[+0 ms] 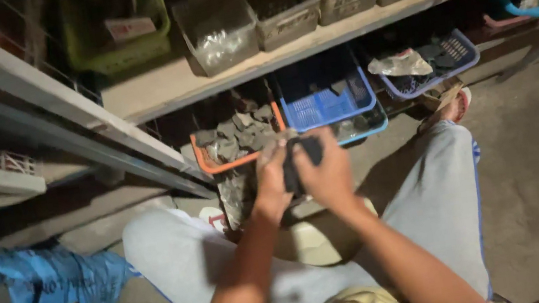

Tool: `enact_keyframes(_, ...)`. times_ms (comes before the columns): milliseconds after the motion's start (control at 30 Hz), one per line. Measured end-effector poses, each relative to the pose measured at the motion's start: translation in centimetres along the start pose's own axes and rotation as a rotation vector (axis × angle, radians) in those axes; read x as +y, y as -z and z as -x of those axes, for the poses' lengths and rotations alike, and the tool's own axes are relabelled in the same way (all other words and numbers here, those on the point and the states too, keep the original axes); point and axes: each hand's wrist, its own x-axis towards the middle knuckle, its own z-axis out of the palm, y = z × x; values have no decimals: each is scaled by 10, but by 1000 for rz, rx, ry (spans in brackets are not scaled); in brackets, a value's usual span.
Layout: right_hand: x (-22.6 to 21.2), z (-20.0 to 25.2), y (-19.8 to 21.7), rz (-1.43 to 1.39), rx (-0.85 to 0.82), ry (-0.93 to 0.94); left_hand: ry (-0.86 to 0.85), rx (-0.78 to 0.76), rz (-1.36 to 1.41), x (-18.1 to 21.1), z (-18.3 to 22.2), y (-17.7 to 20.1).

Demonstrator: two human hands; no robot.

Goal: Sorting through a bin of small metal fasteners and parts on a low shelf

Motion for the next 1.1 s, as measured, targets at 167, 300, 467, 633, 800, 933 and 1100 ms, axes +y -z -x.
enact_keyframes(167,24,29,-17,183,-228,-21,14,101,-161,-2,-11,18)
enact_keyframes(300,12,25,-7,195,-375,-157,60,166,-50,2,-9,10)
enact_keyframes(467,22,27,-4,40,-195,-1,38,49,-72,12,3,9)
enact_keyframes(633,17,18,10,-51,-50,25,-16,-111,-40,-2,-6,7)
enact_keyframes(800,41,-5,11,-83,121,12,-51,-242,-133,-29,-9,12)
enact_keyframes(933,26,0,17,-39,141,27,-1,-223,-83,-27,3,7)
enact_keyframes(1100,7,31,2,-62,-63,162,33,55,-289,15,9,-12)
